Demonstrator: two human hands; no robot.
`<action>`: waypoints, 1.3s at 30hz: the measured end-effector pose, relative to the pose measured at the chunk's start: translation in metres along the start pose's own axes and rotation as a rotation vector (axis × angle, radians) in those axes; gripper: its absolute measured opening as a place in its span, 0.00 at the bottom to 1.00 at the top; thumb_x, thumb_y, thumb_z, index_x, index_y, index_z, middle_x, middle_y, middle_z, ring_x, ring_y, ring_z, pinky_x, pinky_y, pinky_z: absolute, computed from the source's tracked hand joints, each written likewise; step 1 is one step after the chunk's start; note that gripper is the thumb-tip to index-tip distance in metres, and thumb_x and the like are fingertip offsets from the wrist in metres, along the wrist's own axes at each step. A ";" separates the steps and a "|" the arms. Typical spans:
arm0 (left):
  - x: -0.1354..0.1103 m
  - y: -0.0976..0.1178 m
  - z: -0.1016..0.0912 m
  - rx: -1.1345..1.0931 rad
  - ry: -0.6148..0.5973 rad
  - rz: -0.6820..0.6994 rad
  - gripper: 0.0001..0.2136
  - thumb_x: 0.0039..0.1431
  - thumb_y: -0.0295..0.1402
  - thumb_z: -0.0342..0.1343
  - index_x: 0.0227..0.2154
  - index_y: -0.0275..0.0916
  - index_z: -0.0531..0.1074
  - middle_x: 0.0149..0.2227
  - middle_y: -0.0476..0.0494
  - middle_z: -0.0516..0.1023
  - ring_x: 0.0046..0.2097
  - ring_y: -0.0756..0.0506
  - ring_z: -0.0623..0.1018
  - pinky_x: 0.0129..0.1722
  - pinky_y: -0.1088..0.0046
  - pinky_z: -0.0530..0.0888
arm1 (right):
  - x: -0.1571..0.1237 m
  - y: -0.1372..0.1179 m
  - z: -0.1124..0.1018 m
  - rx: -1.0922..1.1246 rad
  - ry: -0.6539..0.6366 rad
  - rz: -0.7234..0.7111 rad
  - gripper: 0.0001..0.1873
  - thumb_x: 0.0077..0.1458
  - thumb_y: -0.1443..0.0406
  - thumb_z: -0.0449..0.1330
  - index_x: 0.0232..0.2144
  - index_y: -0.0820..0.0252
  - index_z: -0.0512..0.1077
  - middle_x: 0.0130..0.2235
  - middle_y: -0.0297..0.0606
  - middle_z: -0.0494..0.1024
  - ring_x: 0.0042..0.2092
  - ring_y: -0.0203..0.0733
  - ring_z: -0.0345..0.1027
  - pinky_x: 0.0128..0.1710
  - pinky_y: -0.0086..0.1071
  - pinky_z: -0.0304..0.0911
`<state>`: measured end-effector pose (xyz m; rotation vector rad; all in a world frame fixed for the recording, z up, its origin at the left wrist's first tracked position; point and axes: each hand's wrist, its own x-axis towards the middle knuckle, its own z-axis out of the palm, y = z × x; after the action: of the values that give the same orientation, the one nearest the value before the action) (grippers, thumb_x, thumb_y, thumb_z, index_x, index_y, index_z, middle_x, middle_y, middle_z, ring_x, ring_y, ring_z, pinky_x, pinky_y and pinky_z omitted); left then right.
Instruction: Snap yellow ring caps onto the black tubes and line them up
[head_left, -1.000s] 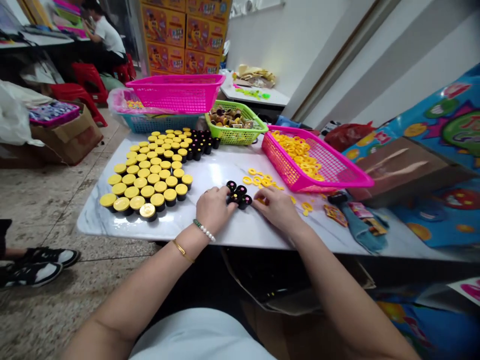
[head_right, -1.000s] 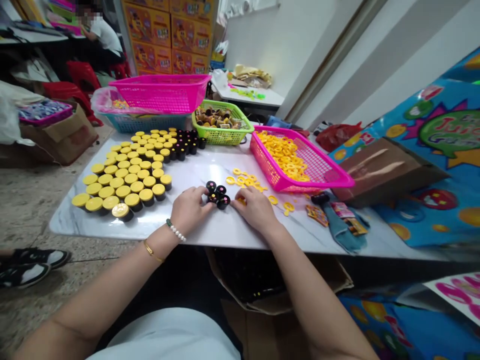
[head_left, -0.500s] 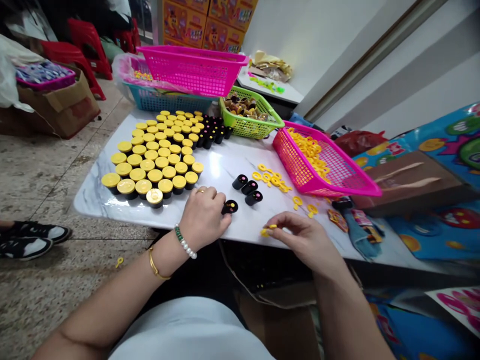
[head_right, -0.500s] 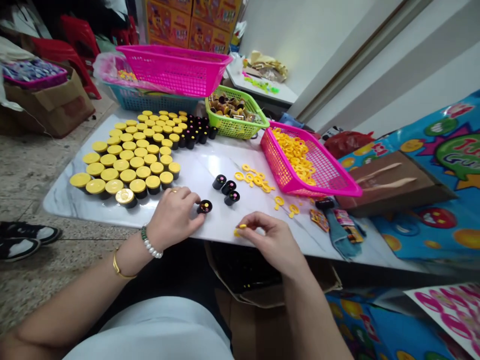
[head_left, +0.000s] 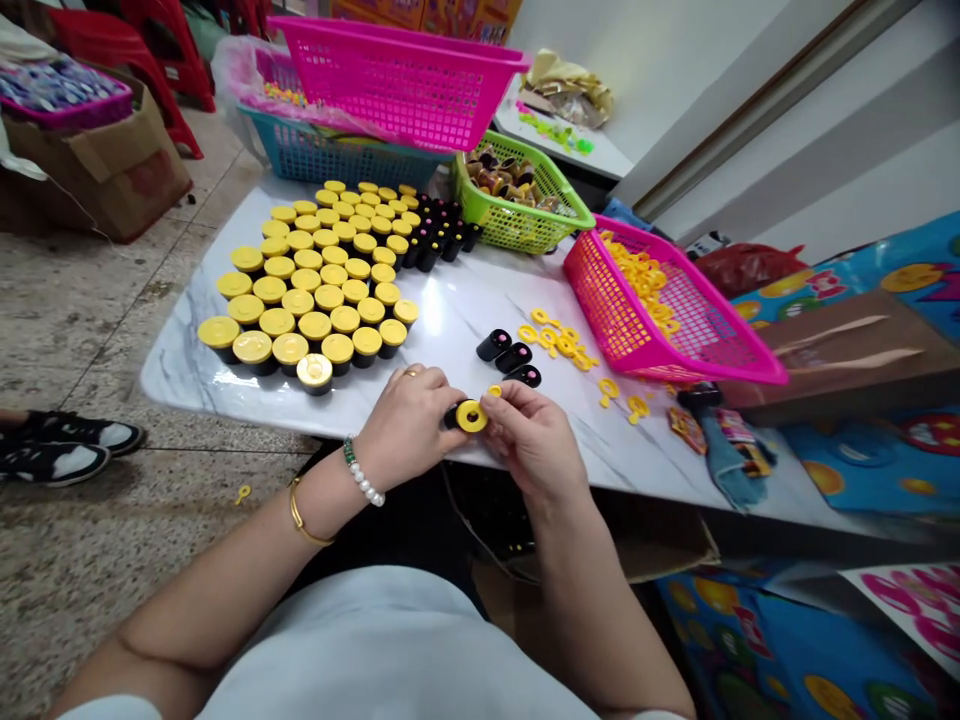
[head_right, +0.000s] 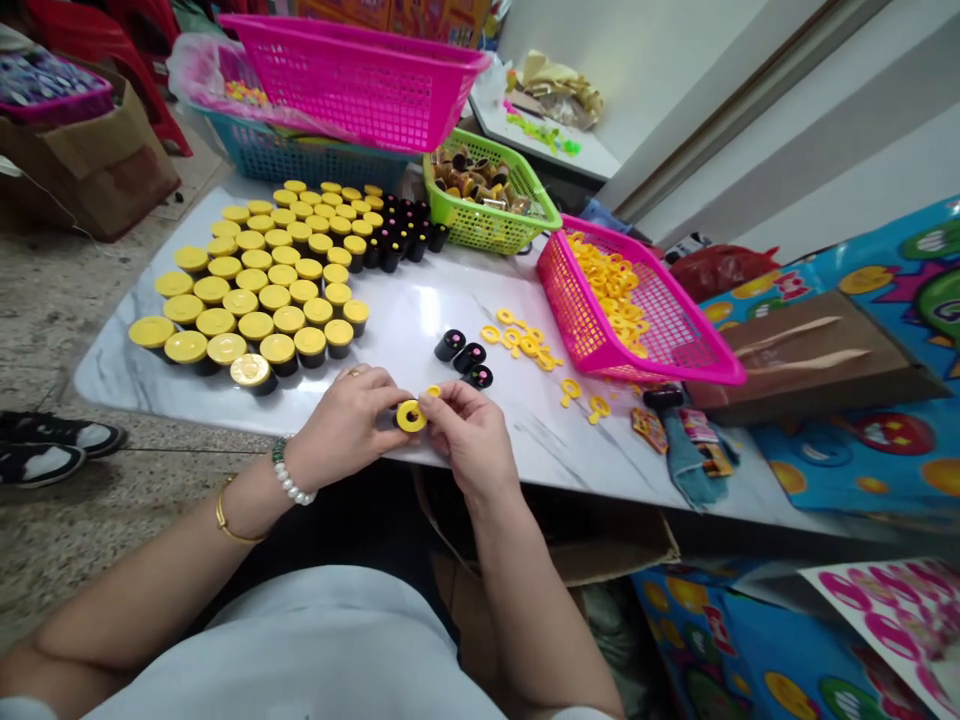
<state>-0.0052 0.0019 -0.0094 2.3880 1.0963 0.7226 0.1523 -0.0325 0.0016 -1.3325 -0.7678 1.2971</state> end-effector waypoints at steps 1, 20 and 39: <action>-0.001 0.000 0.001 0.007 0.008 0.003 0.09 0.57 0.39 0.62 0.36 0.40 0.78 0.34 0.44 0.75 0.39 0.42 0.72 0.42 0.64 0.68 | 0.001 0.001 0.001 -0.010 -0.005 0.009 0.20 0.37 0.58 0.75 0.25 0.60 0.70 0.17 0.25 0.68 0.16 0.25 0.53 0.13 0.19 0.47; 0.007 0.020 -0.017 -0.538 -0.238 -0.336 0.20 0.68 0.36 0.44 0.22 0.38 0.74 0.15 0.54 0.70 0.18 0.53 0.70 0.25 0.78 0.65 | -0.004 0.011 0.005 -0.216 -0.030 -0.127 0.19 0.52 0.53 0.65 0.33 0.55 0.61 0.26 0.23 0.69 0.17 0.29 0.64 0.14 0.23 0.61; 0.019 0.013 -0.005 0.009 -0.173 -0.143 0.10 0.57 0.41 0.59 0.34 0.40 0.77 0.33 0.45 0.75 0.36 0.44 0.77 0.35 0.70 0.71 | 0.014 -0.022 -0.006 -0.327 -0.289 0.049 0.19 0.43 0.56 0.71 0.28 0.58 0.66 0.21 0.25 0.71 0.22 0.31 0.66 0.22 0.25 0.65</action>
<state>0.0099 0.0099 0.0070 2.3018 1.1835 0.4550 0.1658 -0.0156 0.0180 -1.4415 -1.1948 1.4669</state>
